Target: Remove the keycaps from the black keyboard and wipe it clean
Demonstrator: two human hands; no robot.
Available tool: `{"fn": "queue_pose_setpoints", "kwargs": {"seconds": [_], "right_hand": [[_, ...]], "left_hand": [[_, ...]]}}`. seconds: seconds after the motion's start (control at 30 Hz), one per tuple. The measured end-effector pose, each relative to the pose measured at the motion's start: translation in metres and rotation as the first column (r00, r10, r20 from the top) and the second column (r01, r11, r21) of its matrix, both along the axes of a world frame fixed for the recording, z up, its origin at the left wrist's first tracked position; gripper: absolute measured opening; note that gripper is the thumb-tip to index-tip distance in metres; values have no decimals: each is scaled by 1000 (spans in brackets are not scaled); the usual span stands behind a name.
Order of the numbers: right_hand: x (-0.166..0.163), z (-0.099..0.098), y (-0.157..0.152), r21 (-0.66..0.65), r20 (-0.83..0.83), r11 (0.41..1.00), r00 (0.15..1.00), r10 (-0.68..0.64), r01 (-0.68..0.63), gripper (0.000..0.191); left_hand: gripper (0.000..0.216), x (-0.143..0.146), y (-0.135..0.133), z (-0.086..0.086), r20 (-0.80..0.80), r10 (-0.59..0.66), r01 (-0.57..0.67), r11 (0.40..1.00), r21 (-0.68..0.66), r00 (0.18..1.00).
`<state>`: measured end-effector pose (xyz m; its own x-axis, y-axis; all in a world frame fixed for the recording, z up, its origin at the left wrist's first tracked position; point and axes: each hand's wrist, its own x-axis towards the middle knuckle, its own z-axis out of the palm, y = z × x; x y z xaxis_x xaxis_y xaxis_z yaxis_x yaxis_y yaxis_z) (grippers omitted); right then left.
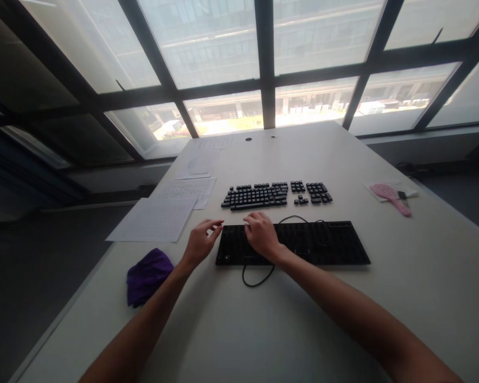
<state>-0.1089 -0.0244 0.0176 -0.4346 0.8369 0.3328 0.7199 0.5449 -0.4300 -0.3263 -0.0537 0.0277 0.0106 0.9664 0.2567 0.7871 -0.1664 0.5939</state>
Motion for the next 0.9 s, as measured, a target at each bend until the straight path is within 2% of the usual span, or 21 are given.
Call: {"fn": "queue_pose_setpoints", "kwargs": {"seconds": [0.03,0.13,0.2,0.3,0.43,0.67,0.8,0.9], "right_hand": [[3,2,14,-13,74,999,997,-30,31,27],[8,6,47,-14,129,999,991,-30,32,28],[8,6,61,-14,154,1000,988,-11,13,27],[8,3,70,-19,192,1000,981,13,-10,26],[8,-2,74,-24,213,1000,977,24,-19,25],[7,-6,78,-31,213,999,977,31,-25,18],[8,1,78,-33,192,999,981,32,-26,16],[16,7,66,-15,150,1000,989,15,-13,13]], "left_hand": [[32,2,14,0,-62,-10,13,999,46,998],[25,8,55,-9,-214,-13,39,992,117,977],[21,11,75,-17,-251,-5,34,993,113,968],[18,14,89,-25,-257,19,10,994,111,966],[15,14,91,-28,-252,37,-9,994,113,967],[8,15,90,-23,-211,-12,23,998,51,977],[9,15,84,-13,-152,-2,5,1000,24,988],[23,14,61,-1,-77,0,0,1000,3,997]]}}
